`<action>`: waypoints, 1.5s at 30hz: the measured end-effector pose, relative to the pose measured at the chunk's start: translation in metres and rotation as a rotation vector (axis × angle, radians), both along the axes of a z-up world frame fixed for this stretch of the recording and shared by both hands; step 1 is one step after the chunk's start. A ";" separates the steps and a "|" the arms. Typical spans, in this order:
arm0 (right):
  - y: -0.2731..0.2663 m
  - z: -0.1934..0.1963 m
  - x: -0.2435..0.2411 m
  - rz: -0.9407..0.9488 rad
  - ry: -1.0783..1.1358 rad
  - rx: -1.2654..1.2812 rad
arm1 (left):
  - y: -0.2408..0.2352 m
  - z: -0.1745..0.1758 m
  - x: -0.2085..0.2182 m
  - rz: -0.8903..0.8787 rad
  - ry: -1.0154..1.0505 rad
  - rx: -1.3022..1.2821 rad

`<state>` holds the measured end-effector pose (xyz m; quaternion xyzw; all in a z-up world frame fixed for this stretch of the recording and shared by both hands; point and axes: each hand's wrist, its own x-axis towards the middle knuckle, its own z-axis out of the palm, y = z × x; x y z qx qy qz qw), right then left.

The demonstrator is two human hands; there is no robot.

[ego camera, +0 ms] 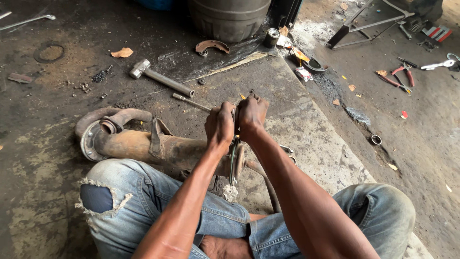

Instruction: The person sits on the floor and uses two wrenches to tighten bolts on a flange of a rusty exhaust pipe. The person repeatedly adjusts the wrenches and turns the bolts to secure the flange connection.

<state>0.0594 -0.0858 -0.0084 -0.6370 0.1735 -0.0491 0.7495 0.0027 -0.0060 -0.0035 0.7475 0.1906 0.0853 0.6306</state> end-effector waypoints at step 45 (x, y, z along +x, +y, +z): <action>-0.023 -0.011 -0.014 0.396 -0.393 0.103 | -0.011 -0.009 -0.021 0.015 -0.002 -0.122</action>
